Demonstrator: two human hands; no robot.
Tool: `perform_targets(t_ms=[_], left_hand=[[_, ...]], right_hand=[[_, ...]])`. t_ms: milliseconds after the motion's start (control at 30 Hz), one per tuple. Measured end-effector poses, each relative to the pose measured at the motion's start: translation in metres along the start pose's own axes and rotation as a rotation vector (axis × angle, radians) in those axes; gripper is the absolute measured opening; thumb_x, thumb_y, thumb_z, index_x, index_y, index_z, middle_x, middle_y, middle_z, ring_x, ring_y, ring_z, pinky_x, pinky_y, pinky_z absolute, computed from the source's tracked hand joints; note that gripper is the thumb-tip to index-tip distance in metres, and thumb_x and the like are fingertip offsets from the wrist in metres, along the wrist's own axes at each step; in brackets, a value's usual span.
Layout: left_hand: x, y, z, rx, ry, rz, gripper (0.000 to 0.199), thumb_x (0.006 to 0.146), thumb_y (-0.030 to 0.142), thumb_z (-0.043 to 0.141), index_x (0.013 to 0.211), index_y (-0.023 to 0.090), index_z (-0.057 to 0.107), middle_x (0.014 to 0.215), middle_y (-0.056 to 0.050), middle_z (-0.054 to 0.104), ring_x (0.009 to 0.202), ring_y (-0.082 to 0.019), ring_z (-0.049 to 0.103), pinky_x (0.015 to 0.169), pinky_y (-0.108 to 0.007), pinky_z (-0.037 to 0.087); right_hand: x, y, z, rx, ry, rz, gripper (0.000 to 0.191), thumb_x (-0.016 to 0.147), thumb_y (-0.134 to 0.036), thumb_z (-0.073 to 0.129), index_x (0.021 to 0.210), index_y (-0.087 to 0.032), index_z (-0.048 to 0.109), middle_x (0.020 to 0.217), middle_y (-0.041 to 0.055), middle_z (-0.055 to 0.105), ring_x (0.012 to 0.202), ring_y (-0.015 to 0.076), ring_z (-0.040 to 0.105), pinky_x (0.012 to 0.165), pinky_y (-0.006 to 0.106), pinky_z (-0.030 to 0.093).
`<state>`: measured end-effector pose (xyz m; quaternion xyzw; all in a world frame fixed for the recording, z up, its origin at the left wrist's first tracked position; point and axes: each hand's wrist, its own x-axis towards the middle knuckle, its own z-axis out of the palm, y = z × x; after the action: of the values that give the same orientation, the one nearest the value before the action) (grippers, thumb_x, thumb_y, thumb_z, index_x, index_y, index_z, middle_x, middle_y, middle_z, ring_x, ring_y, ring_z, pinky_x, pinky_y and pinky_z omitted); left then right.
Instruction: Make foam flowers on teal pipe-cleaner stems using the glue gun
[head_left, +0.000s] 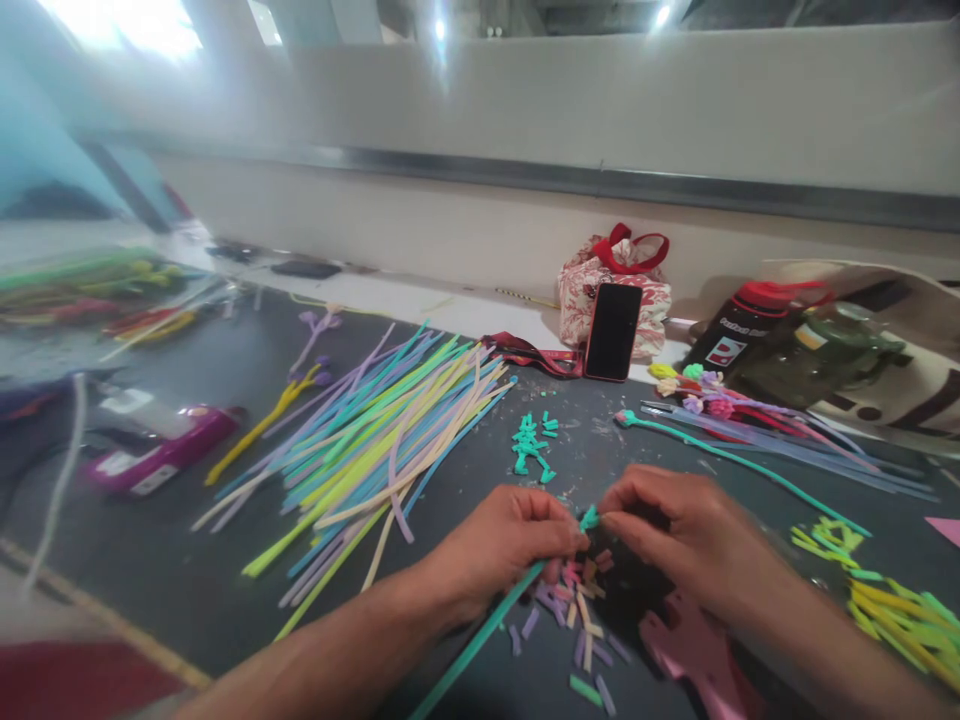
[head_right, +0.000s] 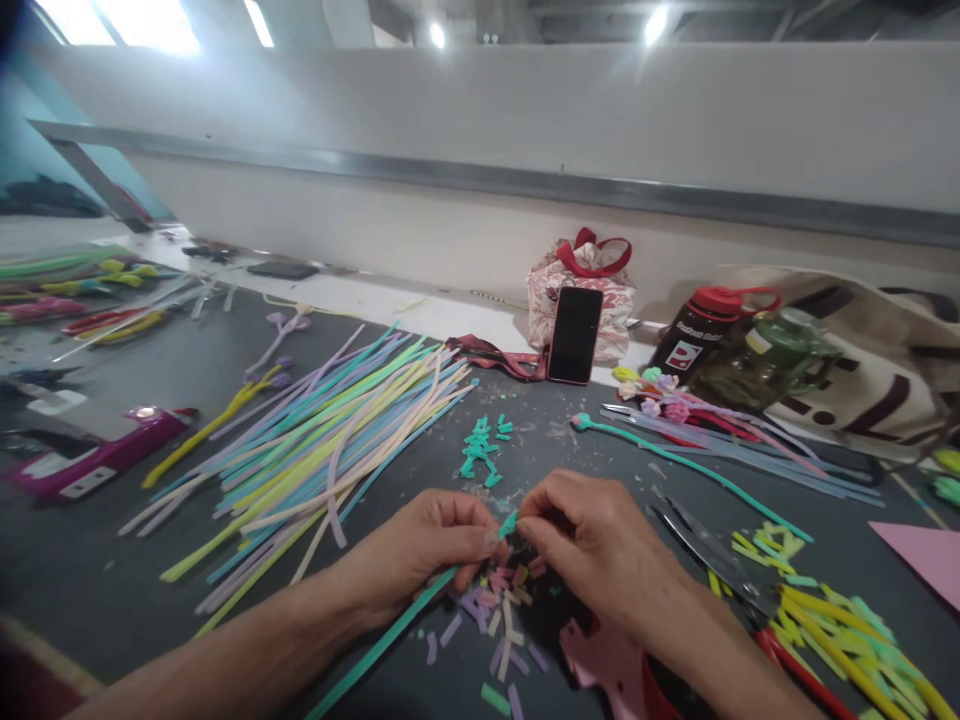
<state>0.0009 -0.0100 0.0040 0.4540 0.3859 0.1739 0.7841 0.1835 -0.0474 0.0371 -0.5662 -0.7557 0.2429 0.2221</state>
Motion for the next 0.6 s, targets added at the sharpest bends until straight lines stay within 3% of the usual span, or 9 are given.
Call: perform_targets(t_ms=[200, 300, 433, 600], left_hand=[[0.0, 0.002, -0.003, -0.04, 0.055, 0.077, 0.017, 0.068, 0.029, 0.063, 0.063, 0.014, 0.056, 0.042, 0.005, 0.048, 0.034, -0.004, 0.033, 0.038, -0.018, 0.02], [0.001, 0.002, -0.005, -0.052, 0.06, 0.107, 0.019, 0.07, 0.032, 0.061, 0.065, 0.015, 0.054, 0.046, 0.004, 0.05, 0.036, -0.004, 0.036, 0.038, -0.018, 0.023], [0.0, 0.004, -0.005, -0.117, 0.042, 0.104, 0.02, 0.071, 0.034, 0.06, 0.067, 0.016, 0.051, 0.055, 0.004, 0.054, 0.04, -0.005, 0.044, 0.039, -0.017, 0.028], [-0.001, 0.009, -0.009, -0.157, 0.079, 0.148, 0.018, 0.073, 0.033, 0.059, 0.072, 0.016, 0.053, 0.054, 0.005, 0.051, 0.037, -0.003, 0.039, 0.035, -0.015, 0.025]], right_hand=[[-0.001, 0.008, -0.008, 0.263, -0.019, 0.188, 0.014, 0.077, -0.028, 0.055, 0.064, -0.022, 0.055, 0.053, -0.0059, 0.05, 0.046, 0.0082, 0.046, 0.042, 0.019, 0.034], [0.001, 0.015, -0.007, 0.347, -0.026, 0.25, 0.015, 0.076, -0.03, 0.054, 0.065, -0.021, 0.055, 0.052, -0.0062, 0.048, 0.045, 0.0081, 0.046, 0.042, 0.019, 0.034], [0.012, 0.021, -0.006, 0.298, -0.015, 0.253, 0.013, 0.076, -0.031, 0.053, 0.067, -0.021, 0.054, 0.055, -0.0056, 0.05, 0.044, 0.0087, 0.049, 0.043, 0.02, 0.036], [0.048, 0.032, 0.002, 0.146, -0.09, 0.23, 0.013, 0.073, -0.029, 0.052, 0.063, -0.019, 0.053, 0.045, -0.0061, 0.049, 0.039, 0.0096, 0.048, 0.039, 0.02, 0.033]])
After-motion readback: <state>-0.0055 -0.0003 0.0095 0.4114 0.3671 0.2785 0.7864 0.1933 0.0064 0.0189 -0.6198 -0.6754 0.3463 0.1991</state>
